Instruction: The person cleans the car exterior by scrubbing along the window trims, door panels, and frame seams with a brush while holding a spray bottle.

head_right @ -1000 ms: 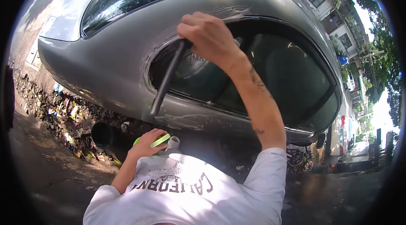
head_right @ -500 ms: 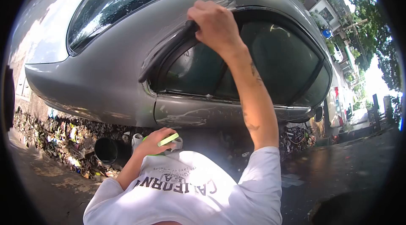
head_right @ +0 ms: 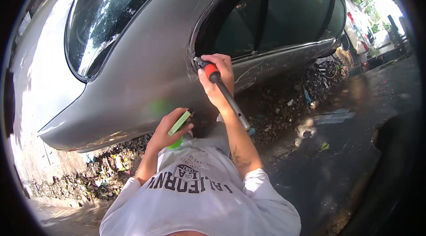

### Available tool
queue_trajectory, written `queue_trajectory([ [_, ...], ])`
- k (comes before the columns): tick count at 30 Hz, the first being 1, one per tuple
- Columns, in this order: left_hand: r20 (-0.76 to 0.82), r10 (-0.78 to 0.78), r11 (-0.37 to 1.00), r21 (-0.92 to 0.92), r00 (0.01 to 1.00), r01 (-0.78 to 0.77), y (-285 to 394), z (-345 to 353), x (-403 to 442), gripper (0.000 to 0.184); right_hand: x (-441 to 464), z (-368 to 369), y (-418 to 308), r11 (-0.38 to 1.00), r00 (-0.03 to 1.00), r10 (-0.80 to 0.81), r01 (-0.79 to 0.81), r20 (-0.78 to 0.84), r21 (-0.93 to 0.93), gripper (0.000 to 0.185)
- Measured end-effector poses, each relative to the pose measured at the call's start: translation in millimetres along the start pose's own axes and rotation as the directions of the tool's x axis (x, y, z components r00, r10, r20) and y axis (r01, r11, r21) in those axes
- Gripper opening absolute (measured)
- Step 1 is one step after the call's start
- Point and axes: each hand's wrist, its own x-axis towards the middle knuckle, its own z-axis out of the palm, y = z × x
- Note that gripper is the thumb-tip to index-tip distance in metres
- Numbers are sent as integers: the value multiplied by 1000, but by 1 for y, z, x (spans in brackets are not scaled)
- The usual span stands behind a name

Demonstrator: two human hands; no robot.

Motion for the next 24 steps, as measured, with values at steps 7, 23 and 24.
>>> queue_trajectory([
  [7, 221, -58, 995, 94, 974, 38, -11, -32, -33, 45, -44, 80, 23, 914, 875, -328, 199, -356, -353, 30],
  [23, 382, -52, 986, 167, 923, -13, -15, -52, -31, 48, -36, 86, 19, 971, 885, -223, 162, -409, -178, 24],
  [24, 395, -70, 986, 168, 916, 3, -14, -54, -36, 48, -29, 92, 9, 976, 886, -196, 134, -419, -175, 23],
])
